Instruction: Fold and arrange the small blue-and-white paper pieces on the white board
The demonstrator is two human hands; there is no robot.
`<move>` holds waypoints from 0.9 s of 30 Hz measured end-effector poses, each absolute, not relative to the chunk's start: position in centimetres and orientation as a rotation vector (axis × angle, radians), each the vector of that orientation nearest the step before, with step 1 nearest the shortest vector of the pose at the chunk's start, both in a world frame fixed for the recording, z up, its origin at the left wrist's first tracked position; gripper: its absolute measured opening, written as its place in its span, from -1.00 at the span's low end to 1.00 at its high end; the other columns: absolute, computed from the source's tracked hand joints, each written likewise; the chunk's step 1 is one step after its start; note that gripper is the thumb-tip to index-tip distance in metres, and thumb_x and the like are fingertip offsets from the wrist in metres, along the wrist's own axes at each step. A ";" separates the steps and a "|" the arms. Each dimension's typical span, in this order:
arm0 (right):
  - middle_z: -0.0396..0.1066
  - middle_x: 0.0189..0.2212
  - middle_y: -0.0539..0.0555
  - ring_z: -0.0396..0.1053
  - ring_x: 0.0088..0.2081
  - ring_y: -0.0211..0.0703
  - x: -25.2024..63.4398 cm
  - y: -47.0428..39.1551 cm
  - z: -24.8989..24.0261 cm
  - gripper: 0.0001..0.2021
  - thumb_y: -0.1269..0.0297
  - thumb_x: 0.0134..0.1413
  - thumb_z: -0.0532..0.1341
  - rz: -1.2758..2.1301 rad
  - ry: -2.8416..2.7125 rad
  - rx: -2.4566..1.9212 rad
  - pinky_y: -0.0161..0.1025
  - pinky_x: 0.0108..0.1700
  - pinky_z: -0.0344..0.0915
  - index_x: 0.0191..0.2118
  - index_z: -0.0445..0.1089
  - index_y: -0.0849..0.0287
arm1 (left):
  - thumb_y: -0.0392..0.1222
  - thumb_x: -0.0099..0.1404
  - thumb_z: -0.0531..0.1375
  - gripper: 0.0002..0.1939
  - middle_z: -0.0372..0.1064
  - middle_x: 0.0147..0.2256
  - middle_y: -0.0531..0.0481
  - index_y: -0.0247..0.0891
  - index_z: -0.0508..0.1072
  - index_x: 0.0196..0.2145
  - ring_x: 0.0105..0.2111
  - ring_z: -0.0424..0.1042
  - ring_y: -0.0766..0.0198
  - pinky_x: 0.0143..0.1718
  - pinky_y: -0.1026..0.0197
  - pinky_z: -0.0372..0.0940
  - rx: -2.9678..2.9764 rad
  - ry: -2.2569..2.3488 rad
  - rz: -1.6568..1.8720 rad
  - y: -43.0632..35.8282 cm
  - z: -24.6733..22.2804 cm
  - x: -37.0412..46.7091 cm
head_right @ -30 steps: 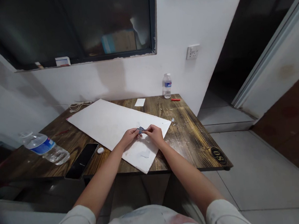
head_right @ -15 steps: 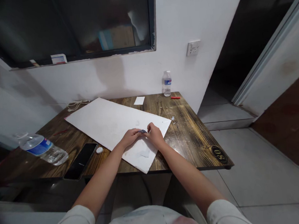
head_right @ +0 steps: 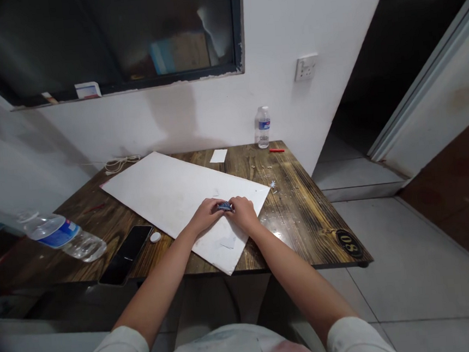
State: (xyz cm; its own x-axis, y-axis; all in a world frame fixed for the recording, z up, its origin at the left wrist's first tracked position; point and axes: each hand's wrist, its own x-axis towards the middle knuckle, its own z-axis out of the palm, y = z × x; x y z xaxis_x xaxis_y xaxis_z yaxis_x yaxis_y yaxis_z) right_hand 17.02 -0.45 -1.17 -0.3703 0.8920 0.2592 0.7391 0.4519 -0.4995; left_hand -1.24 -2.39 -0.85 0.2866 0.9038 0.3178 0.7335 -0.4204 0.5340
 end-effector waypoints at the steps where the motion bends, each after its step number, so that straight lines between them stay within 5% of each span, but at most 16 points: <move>1: 0.47 -0.30 0.06 0.31 -0.23 -0.10 17.0 -0.5 -1.1 -0.84 0.21 0.05 0.33 0.408 -2.222 -1.365 -0.25 -0.26 0.03 -0.26 0.44 0.15 | -0.22 0.23 0.24 -0.67 0.48 -0.09 -0.07 -0.18 0.49 -0.02 -0.05 0.36 0.12 0.02 0.05 0.26 2.270 1.499 0.854 -2.4 -0.8 -1.2; 15: 0.49 -0.16 0.07 0.34 -0.13 -0.03 17.1 -0.8 -0.8 -0.63 0.23 0.06 0.32 0.453 -2.206 -1.334 -0.18 -0.14 0.10 0.01 0.36 0.09 | -0.23 0.30 0.18 -0.70 0.46 -0.12 -0.08 -0.20 0.45 -0.01 -0.08 0.36 0.12 0.00 0.05 0.25 2.341 1.525 0.810 -2.4 -0.9 -1.3; 27: 0.46 -0.29 0.05 0.31 -0.23 -0.11 16.9 -0.9 -0.8 -0.92 0.40 0.13 0.20 0.477 -2.195 -1.297 -0.23 -0.20 0.09 -0.25 0.42 0.14 | -0.26 0.35 0.09 -0.76 0.44 -0.17 -0.08 -0.19 0.46 -0.07 -0.11 0.36 0.11 -0.04 0.06 0.25 2.413 1.582 0.606 -3.0 0.1 -0.9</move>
State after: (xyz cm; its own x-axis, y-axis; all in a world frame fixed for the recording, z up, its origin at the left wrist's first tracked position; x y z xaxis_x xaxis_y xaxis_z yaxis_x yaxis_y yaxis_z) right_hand 16.86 -0.89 -0.84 -0.3899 0.8803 0.2702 0.6888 0.4736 -0.5489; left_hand -0.90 -3.02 0.14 0.3461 0.9095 0.2303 0.8305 -0.4112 0.3757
